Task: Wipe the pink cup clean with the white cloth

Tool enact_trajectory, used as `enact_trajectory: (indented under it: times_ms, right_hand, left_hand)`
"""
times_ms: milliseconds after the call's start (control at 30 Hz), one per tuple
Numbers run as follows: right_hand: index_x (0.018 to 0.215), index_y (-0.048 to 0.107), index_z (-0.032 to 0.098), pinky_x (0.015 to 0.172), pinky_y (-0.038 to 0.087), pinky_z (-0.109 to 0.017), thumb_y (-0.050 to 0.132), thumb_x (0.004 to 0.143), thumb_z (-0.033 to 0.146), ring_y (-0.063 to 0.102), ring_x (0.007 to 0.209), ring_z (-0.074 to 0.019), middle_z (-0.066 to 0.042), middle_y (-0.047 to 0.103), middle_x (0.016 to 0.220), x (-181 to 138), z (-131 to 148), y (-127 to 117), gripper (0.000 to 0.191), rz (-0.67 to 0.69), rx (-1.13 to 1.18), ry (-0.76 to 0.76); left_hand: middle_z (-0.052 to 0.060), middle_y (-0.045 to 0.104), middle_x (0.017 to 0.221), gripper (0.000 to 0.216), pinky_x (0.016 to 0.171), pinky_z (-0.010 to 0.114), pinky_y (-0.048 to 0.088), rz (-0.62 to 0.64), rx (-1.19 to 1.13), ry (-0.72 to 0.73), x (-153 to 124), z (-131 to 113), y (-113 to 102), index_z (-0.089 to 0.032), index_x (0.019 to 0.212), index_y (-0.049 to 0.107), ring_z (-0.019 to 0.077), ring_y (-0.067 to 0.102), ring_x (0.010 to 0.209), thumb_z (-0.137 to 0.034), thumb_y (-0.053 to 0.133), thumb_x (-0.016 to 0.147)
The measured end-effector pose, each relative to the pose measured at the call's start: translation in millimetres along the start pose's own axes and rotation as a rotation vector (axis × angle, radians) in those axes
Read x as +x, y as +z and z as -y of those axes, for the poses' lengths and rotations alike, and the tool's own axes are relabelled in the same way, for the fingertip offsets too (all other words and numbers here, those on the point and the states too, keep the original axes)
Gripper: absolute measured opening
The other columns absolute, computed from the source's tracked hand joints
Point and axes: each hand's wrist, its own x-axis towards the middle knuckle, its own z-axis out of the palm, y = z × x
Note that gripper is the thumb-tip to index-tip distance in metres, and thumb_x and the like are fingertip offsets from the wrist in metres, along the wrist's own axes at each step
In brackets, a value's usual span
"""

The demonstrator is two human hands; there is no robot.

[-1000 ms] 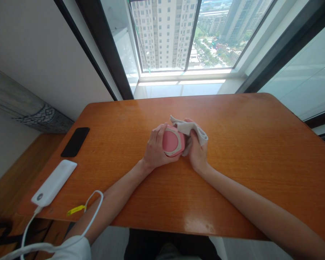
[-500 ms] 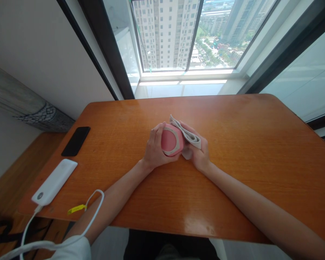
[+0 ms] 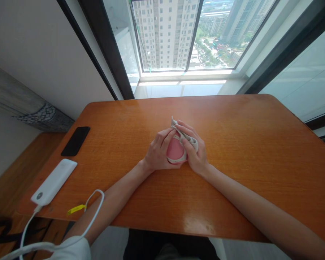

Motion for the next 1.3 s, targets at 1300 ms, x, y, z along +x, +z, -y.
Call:
enact_trajectory:
  times_ms: [1300]
  right_hand:
    - [0.160, 0.057, 0.036, 0.128, 0.045, -0.067, 0.049, 0.111, 0.032, 0.052, 0.156, -0.0359, -0.006, 0.050, 0.172, -13.7, 5.3, 13.0, 0.051, -0.065, -0.181, -0.177]
  left_hand:
    - [0.023, 0.056, 0.156, 0.119, 0.120, 0.060, 0.054, -0.015, -0.095, -0.144, -3.6, 3.1, 1.6, -0.020, 0.169, 0.028, 0.0410, 0.060, 0.144, -0.059, 0.089, 0.074]
